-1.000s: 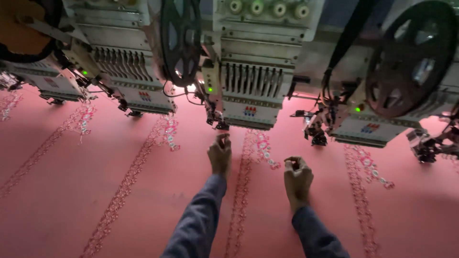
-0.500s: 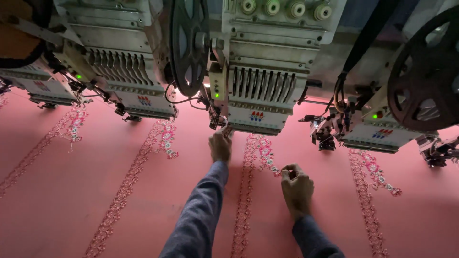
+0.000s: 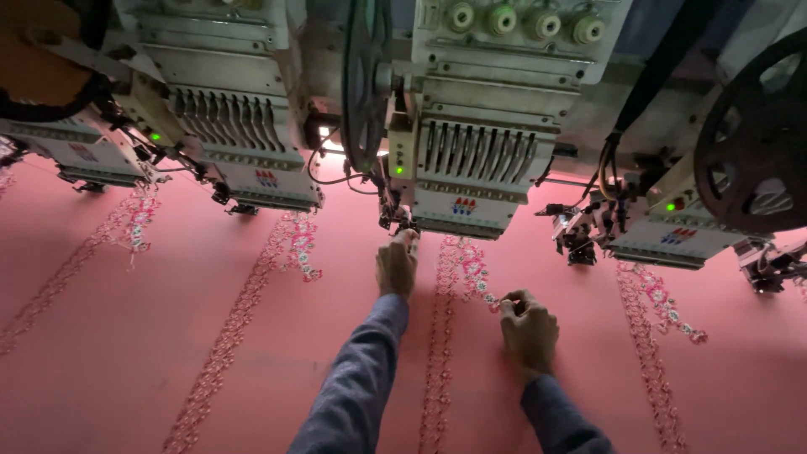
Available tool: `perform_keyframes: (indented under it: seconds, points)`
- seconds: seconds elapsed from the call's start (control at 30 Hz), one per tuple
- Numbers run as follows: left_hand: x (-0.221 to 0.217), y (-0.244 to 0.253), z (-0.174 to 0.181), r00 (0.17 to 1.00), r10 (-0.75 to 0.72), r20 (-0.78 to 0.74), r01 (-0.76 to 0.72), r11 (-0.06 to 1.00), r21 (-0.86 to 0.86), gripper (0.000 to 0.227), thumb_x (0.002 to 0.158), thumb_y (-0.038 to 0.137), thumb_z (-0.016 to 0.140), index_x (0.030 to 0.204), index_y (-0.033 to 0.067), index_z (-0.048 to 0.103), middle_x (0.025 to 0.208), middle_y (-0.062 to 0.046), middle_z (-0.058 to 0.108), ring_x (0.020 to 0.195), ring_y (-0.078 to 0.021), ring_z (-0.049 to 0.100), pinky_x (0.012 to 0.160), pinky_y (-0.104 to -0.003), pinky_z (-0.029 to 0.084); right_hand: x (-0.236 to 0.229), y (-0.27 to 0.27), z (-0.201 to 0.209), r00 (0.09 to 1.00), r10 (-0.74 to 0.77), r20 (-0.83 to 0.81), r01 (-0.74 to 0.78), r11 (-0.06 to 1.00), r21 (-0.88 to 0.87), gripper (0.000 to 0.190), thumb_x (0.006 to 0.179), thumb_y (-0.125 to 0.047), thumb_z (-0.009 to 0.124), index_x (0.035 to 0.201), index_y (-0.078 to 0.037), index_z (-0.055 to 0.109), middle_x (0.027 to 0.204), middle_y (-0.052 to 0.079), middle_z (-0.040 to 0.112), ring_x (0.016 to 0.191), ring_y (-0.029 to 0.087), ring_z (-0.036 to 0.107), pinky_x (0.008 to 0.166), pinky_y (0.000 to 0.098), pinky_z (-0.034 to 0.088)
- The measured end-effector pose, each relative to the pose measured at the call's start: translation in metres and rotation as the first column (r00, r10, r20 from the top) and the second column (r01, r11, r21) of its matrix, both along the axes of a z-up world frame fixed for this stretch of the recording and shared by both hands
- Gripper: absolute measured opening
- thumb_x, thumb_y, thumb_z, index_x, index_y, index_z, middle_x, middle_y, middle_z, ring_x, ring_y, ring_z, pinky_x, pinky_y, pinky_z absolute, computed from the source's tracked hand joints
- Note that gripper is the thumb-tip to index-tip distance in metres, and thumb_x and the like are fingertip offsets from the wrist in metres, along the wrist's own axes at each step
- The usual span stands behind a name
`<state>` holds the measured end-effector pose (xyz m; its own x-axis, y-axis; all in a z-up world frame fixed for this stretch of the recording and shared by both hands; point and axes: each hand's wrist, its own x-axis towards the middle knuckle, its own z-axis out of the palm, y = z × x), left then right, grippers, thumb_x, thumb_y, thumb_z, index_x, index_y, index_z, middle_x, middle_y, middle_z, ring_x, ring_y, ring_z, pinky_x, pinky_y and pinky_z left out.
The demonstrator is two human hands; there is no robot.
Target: The person threads multiple industrial embroidery machines by hand, guiding pink thread through the needle mechanisms. The operator moves along the row of machines, repeatedly pulling thread through the needles to prepare them for operation.
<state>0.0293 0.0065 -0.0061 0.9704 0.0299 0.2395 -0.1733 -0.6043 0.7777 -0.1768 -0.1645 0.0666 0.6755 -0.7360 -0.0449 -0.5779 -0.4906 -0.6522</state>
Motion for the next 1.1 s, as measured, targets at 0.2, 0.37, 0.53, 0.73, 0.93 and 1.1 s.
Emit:
perform_keyframes:
  seconds: [0.2, 0.37, 0.53, 0.73, 0.93, 1.1]
  points:
    - [-0.051, 0.046, 0.044, 0.95, -0.295, 0.106, 0.241, 0.903, 0.354, 0.021, 0.099, 0.027, 0.06, 0.117, 0.0356, 0.067, 0.1, -0.009, 0.074, 0.086, -0.0383, 0.075, 0.079, -0.054, 0.062, 0.005, 0.014, 0.009, 1.0, -0.001, -0.026, 0.002, 1.0, 0.016, 0.026, 0.087, -0.044, 0.059, 0.102, -0.033, 0.078, 0.094, 0.004, 0.08, 0.106, 0.038, 0.072, 0.099, 0.055, 0.054]
    - [-0.081, 0.073, 0.05, 0.769, -0.51, 0.387, 0.378, 0.849, 0.369, 0.012, 0.092, 0.023, 0.07, 0.103, 0.0235, 0.072, 0.104, -0.003, 0.073, 0.079, -0.0362, 0.075, 0.064, -0.05, 0.065, 0.037, 0.045, 0.027, 0.993, 0.044, -0.112, -0.038, 0.998, 0.055, 0.042, 0.086, -0.062, 0.058, 0.107, -0.034, 0.08, 0.105, 0.007, 0.081, 0.111, 0.042, 0.071, 0.104, 0.0576, 0.052]
    - [-0.087, 0.078, 0.059, 0.7, -0.597, 0.392, 0.506, 0.802, 0.316, 0.01, 0.096, 0.026, 0.067, 0.1, 0.0174, 0.07, 0.097, -0.009, 0.067, 0.081, -0.0414, 0.07, 0.064, -0.053, 0.061, 0.086, 0.068, 0.001, 0.966, 0.259, -0.022, -0.256, 0.962, 0.092, 0.037, 0.088, -0.053, 0.06, 0.111, -0.033, 0.08, 0.11, 0.003, 0.08, 0.116, 0.039, 0.069, 0.105, 0.0582, 0.05]
    - [-0.042, 0.073, 0.032, 0.96, -0.241, 0.14, 0.241, 0.97, 0.012, 0.013, 0.099, 0.026, 0.062, 0.108, 0.0279, 0.071, 0.091, -0.01, 0.071, 0.087, -0.0403, 0.074, 0.075, -0.055, 0.061, 0.06, 0.1, 0.013, 0.981, 0.194, 0.005, -0.194, 0.981, -0.011, 0.028, 0.09, -0.049, 0.055, 0.104, -0.041, 0.078, 0.099, -0.005, 0.079, 0.109, 0.027, 0.072, 0.105, 0.0524, 0.053]
    - [-0.017, 0.035, 0.045, 0.998, -0.047, 0.052, 0.053, 0.991, -0.121, 0.013, 0.096, 0.034, 0.07, 0.106, 0.0381, 0.076, 0.097, -0.002, 0.075, 0.095, -0.0321, 0.075, 0.083, -0.053, 0.063, 0.062, 0.108, 0.025, 0.986, 0.167, -0.02, -0.167, 0.986, 0.016, 0.026, 0.088, -0.046, 0.059, 0.105, -0.04, 0.078, 0.103, -0.003, 0.08, 0.111, 0.032, 0.071, 0.105, 0.0539, 0.053]
    - [-0.002, 0.016, 0.039, 0.997, -0.03, -0.069, 0.017, 0.984, -0.178, 0.015, 0.094, 0.032, 0.072, 0.107, 0.0342, 0.079, 0.11, -0.005, 0.077, 0.101, -0.0382, 0.073, 0.086, -0.057, 0.061, 0.076, 0.097, 0.015, 0.986, 0.155, -0.064, -0.152, 0.987, 0.059, 0.027, 0.088, -0.053, 0.06, 0.109, -0.046, 0.076, 0.103, -0.006, 0.08, 0.114, 0.03, 0.071, 0.107, 0.0524, 0.052]
